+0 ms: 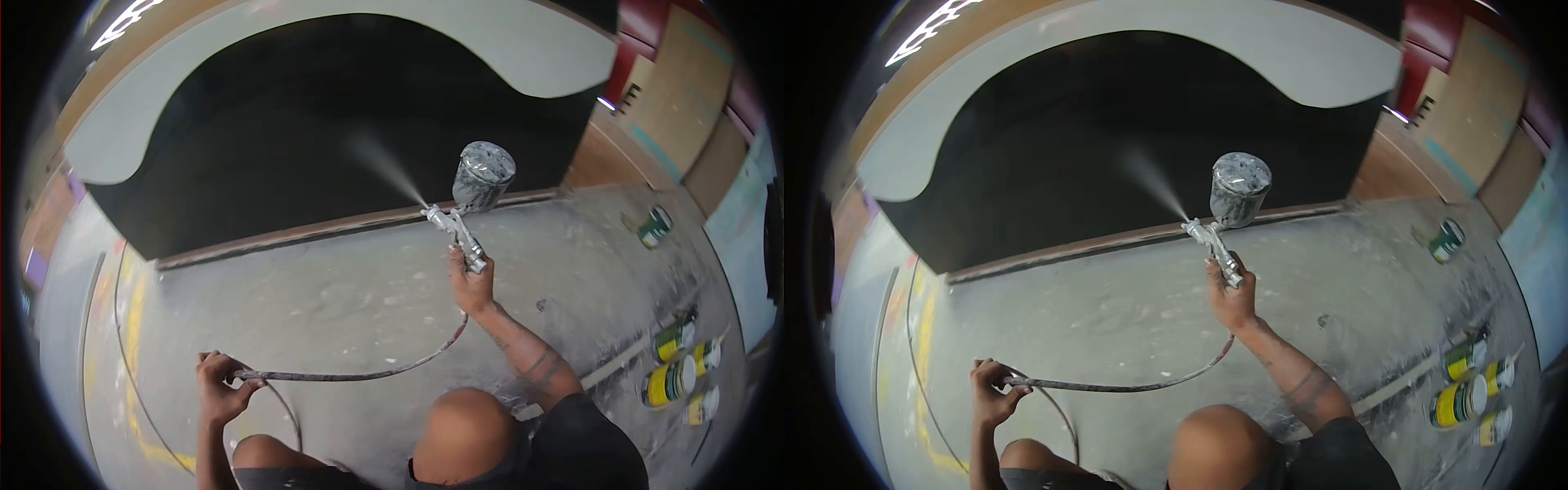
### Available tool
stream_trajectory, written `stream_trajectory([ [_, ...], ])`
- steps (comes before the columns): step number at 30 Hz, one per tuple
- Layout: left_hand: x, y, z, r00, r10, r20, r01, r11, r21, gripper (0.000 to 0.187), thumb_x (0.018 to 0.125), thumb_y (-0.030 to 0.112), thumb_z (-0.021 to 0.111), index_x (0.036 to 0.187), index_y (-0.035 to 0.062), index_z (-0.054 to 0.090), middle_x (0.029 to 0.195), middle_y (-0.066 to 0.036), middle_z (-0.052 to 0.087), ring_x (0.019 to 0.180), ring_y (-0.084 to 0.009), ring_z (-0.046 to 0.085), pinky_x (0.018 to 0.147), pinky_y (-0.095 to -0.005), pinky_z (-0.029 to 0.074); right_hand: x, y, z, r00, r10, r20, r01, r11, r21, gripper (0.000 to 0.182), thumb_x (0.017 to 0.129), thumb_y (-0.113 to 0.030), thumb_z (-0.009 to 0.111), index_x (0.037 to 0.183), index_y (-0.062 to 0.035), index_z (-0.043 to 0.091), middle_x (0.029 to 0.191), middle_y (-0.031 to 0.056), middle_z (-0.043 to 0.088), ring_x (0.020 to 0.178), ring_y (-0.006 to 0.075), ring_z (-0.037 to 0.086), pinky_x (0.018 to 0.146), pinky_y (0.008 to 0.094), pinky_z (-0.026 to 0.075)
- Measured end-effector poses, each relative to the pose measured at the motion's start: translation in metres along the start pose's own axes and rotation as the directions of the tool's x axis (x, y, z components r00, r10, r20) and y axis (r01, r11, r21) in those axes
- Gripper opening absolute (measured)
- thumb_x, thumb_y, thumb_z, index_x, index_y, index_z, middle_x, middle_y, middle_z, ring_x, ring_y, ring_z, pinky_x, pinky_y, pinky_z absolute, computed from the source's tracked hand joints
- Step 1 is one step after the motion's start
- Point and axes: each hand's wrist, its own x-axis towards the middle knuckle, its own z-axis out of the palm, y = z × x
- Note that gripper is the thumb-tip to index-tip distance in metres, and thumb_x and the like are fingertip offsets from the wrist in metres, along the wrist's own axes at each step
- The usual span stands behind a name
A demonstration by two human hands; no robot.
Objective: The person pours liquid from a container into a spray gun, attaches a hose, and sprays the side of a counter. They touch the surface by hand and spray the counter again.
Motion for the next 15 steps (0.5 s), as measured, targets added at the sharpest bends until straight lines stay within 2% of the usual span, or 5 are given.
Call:
stream_trajectory([
  [7,0.073,0.087,0.041,0.952,0.097,0.289,-0.115,0.992,0.044,0.048,0.060,0.043,0.093,0.062,0.0054,0.063,0.058,-0.006,0.055,0.057,-0.0233,0.048,0.069,-0.0365,0.035,0.039,0.068,-0.122,0.967,0.165,-0.192,-0.156,0.986,0.061,0.022,0.101,-0.021,0.062,0.096,0.0009,0.063,0.072,-0.0032,0.056,0.066,0.0056,0.048,0.057,0.0270,0.041],
  [10,0.093,0.125,0.065,0.917,0.119,0.381,-0.138,0.990,0.021,0.047,0.065,0.042,0.091,0.066,0.0028,0.065,0.059,-0.008,0.056,0.057,-0.0236,0.049,0.066,-0.0369,0.037,0.059,0.087,-0.174,0.917,0.120,-0.381,-0.132,0.991,-0.008,0.033,0.103,-0.024,0.060,0.076,-0.0052,0.056,0.065,-0.0051,0.052,0.059,0.0048,0.046,0.053,0.0263,0.036],
  [11,0.098,0.137,0.073,0.898,0.135,0.418,-0.154,0.988,0.011,0.044,0.069,0.039,0.090,0.068,0.0016,0.066,0.060,-0.009,0.058,0.057,-0.0239,0.052,0.066,-0.0374,0.039,0.066,0.094,-0.192,0.912,0.121,-0.392,-0.134,0.991,-0.007,0.033,0.103,-0.024,0.060,0.076,-0.0052,0.056,0.065,-0.0051,0.052,0.059,0.0048,0.046,0.053,0.0263,0.036],
  [13,0.110,0.160,0.085,0.868,0.120,0.481,-0.124,0.992,-0.024,0.040,0.074,0.034,0.087,0.072,0.0003,0.067,0.063,-0.011,0.060,0.058,-0.0245,0.054,0.064,-0.0376,0.042,0.081,0.111,-0.226,0.877,0.096,-0.470,-0.170,0.978,-0.119,0.024,0.101,-0.019,0.061,0.097,0.0038,0.067,0.075,0.0008,0.061,0.068,0.0092,0.053,0.061,0.0309,0.045],
  [15,0.100,0.179,0.090,0.848,0.053,0.527,-0.039,0.999,-0.038,0.035,0.079,0.030,0.084,0.076,-0.0009,0.069,0.066,-0.012,0.062,0.060,-0.0251,0.057,0.062,-0.0379,0.044,0.099,0.131,-0.243,0.861,0.073,-0.503,-0.158,0.979,-0.129,0.026,0.101,-0.022,0.062,0.089,0.0012,0.065,0.071,-0.0008,0.059,0.065,0.0088,0.052,0.059,0.0303,0.043],
])
